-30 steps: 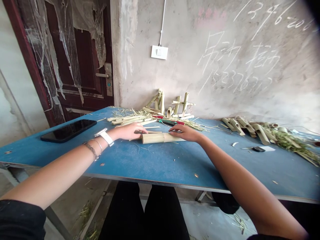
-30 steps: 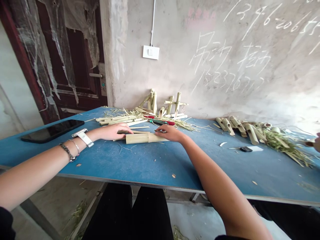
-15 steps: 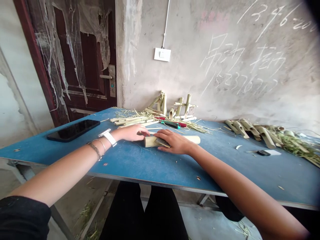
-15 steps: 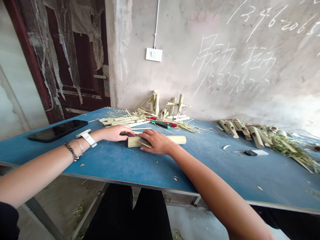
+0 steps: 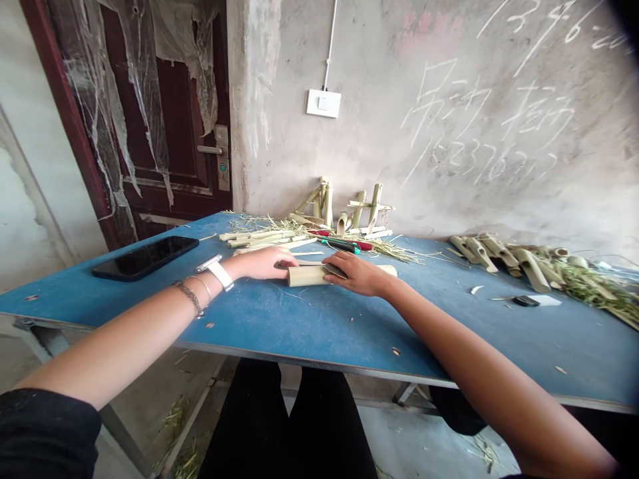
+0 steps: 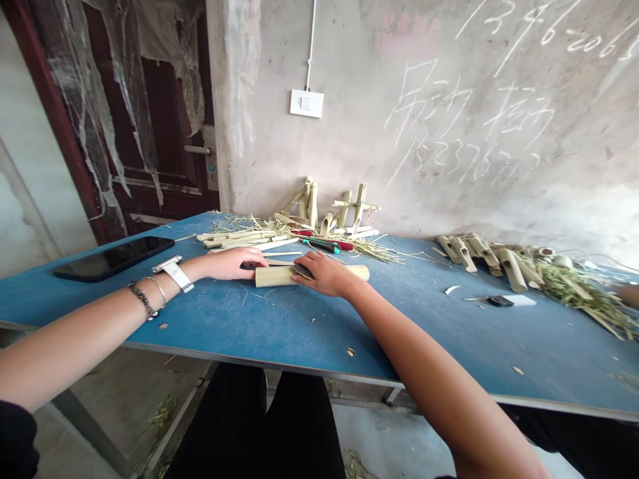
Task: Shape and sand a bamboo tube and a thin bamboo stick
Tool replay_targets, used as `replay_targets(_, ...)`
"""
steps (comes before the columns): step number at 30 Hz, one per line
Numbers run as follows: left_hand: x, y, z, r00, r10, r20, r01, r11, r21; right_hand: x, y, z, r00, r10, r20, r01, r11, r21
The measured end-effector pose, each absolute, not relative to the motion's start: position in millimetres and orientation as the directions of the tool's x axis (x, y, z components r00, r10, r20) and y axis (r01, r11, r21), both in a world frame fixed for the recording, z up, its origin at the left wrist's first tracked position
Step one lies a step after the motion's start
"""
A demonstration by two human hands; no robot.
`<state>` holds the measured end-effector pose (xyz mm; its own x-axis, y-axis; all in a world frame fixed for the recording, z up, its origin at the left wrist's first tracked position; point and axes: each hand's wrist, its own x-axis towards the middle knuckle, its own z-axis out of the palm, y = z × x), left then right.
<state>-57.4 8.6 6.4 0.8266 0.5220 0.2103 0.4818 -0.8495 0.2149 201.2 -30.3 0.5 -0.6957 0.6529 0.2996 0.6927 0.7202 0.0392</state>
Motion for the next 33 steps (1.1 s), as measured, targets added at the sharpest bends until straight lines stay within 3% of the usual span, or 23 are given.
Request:
replay_targets(15, -46, 4, -3, 0.786, 0.546, 0.29, 0.536, -0.835, 0.122, 188, -39, -1, -0.702, 0.622, 0.347, 0.683, 0.726, 0.082)
replay_targets(20, -46, 5, -3, 0.802, 0.528, 0.281, 0.519, -0.847, 0.11, 182, -45, 1, -0.738, 0.609, 0.291, 0.653, 0.753, 0.08)
replay_targets(26, -46, 4, 0, 0.807, 0.523, 0.273, 0.51, -0.851, 0.124, 191, -40, 8, -0.681, 0.681, 0.27, 0.722, 0.687, 0.086)
replay_targets(33, -48, -2, 2, 0.804, 0.547, 0.232, 0.534, -0.837, 0.124, 229, -16, 3, -0.472, 0.855, 0.214, 0.866, 0.495, -0.067)
